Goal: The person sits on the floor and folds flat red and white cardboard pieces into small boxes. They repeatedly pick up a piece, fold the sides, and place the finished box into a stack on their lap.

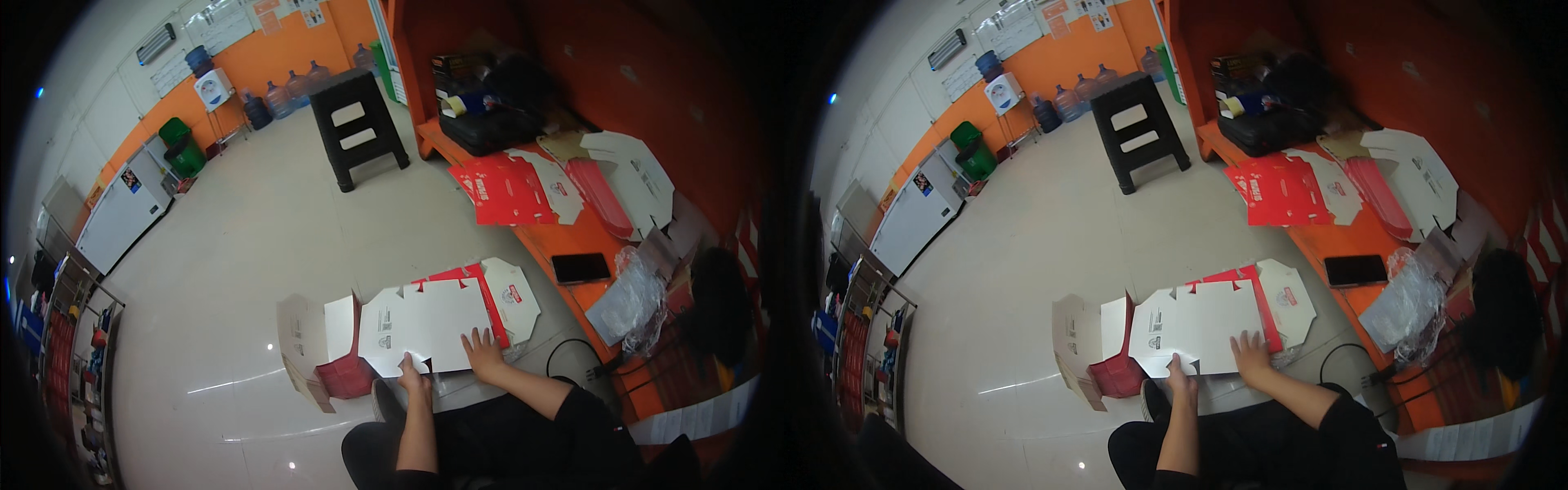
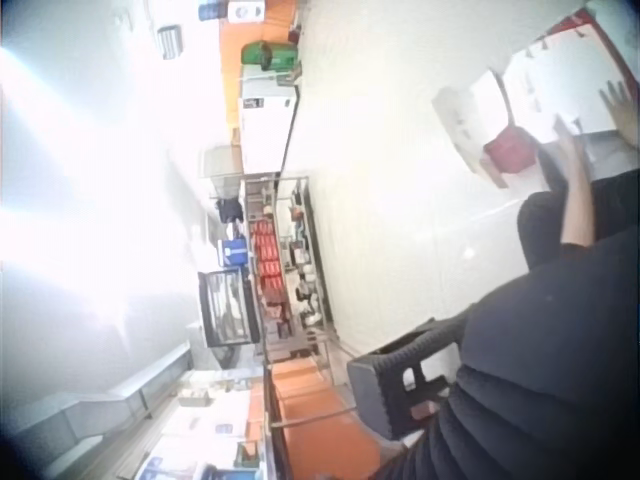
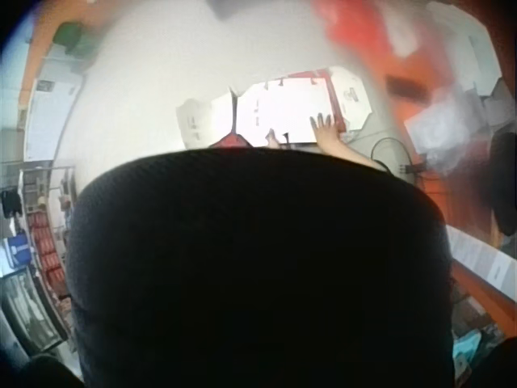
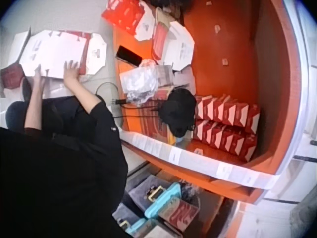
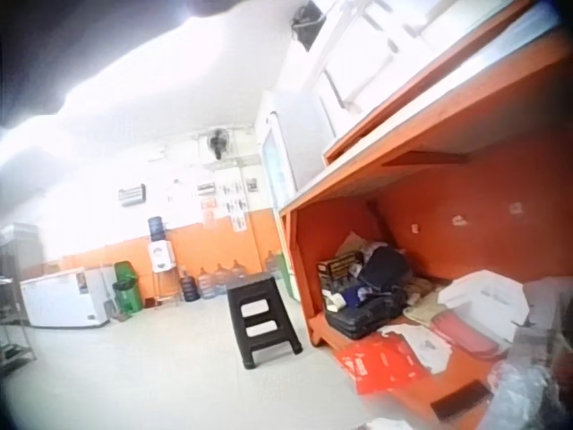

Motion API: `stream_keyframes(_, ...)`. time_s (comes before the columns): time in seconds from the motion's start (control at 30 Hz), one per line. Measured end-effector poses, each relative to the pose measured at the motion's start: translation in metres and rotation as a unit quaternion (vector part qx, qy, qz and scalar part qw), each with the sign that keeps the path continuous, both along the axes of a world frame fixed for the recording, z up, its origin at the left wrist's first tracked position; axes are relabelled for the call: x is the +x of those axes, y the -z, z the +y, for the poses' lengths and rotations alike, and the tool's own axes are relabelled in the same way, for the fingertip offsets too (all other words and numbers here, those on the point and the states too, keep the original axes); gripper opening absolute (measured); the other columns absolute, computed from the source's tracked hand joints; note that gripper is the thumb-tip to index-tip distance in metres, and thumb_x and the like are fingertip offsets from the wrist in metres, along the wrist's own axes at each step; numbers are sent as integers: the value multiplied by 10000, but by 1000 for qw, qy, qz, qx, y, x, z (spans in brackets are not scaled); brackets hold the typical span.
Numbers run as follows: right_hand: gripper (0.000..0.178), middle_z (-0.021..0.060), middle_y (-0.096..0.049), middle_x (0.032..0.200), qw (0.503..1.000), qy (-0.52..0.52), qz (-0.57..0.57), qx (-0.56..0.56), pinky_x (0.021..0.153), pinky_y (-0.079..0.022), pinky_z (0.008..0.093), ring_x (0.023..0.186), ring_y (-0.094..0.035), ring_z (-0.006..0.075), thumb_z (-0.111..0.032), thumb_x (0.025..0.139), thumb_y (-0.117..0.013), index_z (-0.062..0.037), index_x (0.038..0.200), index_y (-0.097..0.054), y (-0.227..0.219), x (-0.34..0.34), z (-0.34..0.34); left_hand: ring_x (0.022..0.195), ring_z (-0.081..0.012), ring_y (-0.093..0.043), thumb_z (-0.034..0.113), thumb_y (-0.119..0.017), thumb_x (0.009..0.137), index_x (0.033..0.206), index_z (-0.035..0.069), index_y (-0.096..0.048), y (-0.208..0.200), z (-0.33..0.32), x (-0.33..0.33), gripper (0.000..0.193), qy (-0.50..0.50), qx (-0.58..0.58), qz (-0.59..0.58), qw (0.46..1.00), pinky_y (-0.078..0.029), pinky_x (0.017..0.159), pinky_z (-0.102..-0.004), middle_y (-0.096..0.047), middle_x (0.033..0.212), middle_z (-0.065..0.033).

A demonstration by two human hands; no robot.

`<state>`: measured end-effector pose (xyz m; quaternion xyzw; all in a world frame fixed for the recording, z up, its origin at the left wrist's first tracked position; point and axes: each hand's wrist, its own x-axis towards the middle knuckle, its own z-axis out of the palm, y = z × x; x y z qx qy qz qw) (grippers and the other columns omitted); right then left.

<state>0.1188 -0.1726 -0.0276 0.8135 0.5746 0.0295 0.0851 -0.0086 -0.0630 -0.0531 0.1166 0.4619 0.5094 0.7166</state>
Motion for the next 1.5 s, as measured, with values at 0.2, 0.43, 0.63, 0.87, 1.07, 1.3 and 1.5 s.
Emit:
stream_keyframes(0.2, 238, 135, -567, 926, 998, -9, -50, 26, 567, -508, 346, 777, -600, 241, -157, 817, -506, -35, 1020, -536, 16, 12, 10, 977, -230, -573, 123, -559, 897, 1145, 37, -481, 27, 5, -3, 273, 37, -35, -51, 997, -501, 844, -371, -569, 1080, -91)
stream_keyframes(0.43, 191, 131, -563, 878, 990, -106, 89, 32, 649, -519, 372, 847, -583, 264, -114, 738, -583, -10, 895, -553, 1, 54, -17, 972, -248, -587, 150, -562, 899, 1148, 41, -480, 61, -2, 3, 284, 73, -103, -73, 989, -527, 791, -416, -570, 1092, -101)
stream_keyframes(0.63, 190, 146, -597, 917, 978, -85, 191, -7, 764, -496, 382, 911, -573, 293, -130, 702, -622, -17, 853, -600, 15, 76, -17, 1073, -292, -522, 180, -621, 855, 1212, 9, -430, 64, -16, -5, 440, 75, -65, 35, 995, -467, 883, -436, -507, 1187, -149)
stream_keyframes(0.87, 162, 172, -636, 805, 965, -138, 222, -21, 742, -500, 401, 811, -618, 321, -185, 689, -657, -28, 726, -660, 40, 102, -7, 1329, -395, -131, 306, -822, 565, 1362, 20, -260, -11, -52, 14, 1017, 317, 284, 659, 620, -188, 1043, -539, -95, 1423, -268)
stream_keyframes(1.07, 221, 168, -658, 803, 949, -106, 245, -167, 685, -517, 404, 752, -640, 310, -244, 630, -738, -50, 719, -681, 14, 115, 35, 1226, -247, -372, 208, -746, 625, 1201, 88, -432, 8, -41, 28, 667, 465, 488, 663, 325, -246, 995, -570, -393, 1310, -96)
stream_keyframes(1.3, 414, 152, -676, 921, 830, 163, 402, -351, 706, -524, 368, 825, -657, 272, -195, 537, -848, -62, 902, -703, 34, 153, 75, 1106, -271, -476, 358, -809, 558, 1181, 88, -450, 10, -26, 37, 768, 498, 555, 623, 238, -296, 971, -527, -471, 1180, -103)
stream_keyframes(1.5, 435, 157, -653, 965, 902, -11, 330, -279, 709, -512, 418, 824, -642, 311, -235, 581, -813, -6, 923, -671, 12, 120, 54, 1063, -258, -508, 292, -776, 598, 1156, 46, -464, 33, -14, 14, 685, 432, 634, 619, 168, -338, 951, -475, -488, 1138, -124)
